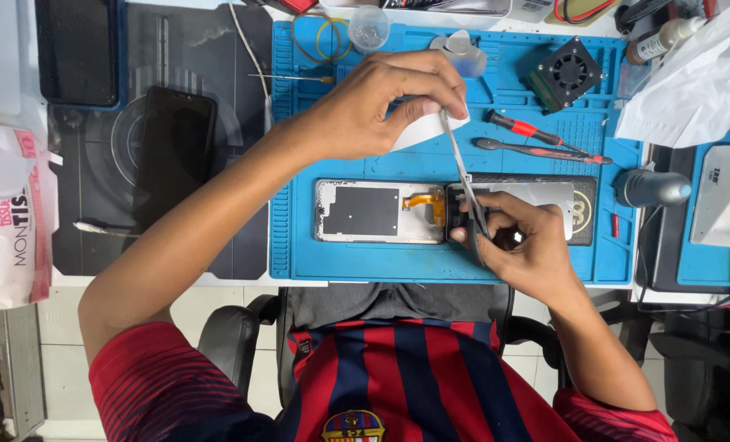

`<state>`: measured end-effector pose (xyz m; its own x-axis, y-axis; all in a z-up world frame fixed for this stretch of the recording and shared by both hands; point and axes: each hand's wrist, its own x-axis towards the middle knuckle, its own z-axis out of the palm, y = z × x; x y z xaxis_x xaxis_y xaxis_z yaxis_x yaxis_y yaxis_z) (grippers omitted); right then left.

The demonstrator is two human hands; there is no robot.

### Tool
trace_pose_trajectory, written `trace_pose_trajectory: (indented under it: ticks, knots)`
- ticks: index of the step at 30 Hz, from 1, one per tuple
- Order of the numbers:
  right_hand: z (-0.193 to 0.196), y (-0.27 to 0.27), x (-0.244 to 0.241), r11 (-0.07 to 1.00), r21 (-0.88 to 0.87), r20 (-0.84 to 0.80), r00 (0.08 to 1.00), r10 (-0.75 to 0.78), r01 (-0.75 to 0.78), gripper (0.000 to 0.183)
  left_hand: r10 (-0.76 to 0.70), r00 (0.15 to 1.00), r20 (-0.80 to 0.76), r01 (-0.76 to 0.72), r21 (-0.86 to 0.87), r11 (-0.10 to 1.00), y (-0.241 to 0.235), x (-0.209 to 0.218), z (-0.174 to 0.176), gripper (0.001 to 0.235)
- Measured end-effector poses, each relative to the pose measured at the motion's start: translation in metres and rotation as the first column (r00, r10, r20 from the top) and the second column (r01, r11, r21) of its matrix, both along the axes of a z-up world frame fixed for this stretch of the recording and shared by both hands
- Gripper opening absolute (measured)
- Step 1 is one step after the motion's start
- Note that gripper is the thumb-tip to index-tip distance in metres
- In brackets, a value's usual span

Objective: The person applies a white adhesive strip to the inner edge of a disassembled smartphone frame, then uses a tube to apply black adhesive along the frame's perimeter. The person works on a blue mat with tools and phone parts nearby.

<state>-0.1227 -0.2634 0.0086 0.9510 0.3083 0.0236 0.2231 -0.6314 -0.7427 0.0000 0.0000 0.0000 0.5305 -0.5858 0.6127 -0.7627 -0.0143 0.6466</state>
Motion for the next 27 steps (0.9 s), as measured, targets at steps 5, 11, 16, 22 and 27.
trace_pose_trajectory:
  ticks: [5,11,16,22,27]
  knots:
    - [0.002,0.000,-0.001,1.000,-0.007,0.004,1.000,-0.004,0.004,0.037,-0.006,1.000,0.009,0.006,-0.006,1.000,0.002,0.000,0.001,0.015]
    - [0.001,0.000,-0.001,1.000,-0.009,-0.004,1.000,-0.016,0.016,0.037,-0.006,1.000,0.000,0.006,-0.014,1.000,0.001,0.000,0.000,0.016]
    - [0.002,-0.001,-0.001,1.000,0.004,-0.001,1.000,0.008,-0.008,0.039,-0.008,1.000,-0.002,0.008,-0.010,1.000,0.002,0.000,0.001,0.017]
    - [-0.001,-0.007,0.000,1.000,-0.007,0.003,1.000,-0.010,0.010,0.039,0.006,1.000,0.014,-0.006,0.004,1.000,0.004,-0.001,0.000,0.019]
    - [-0.002,-0.015,0.001,0.996,-0.093,0.115,0.993,-0.001,0.012,0.043,0.014,0.996,-0.084,-0.013,0.008,1.000,0.007,-0.003,0.002,0.017]
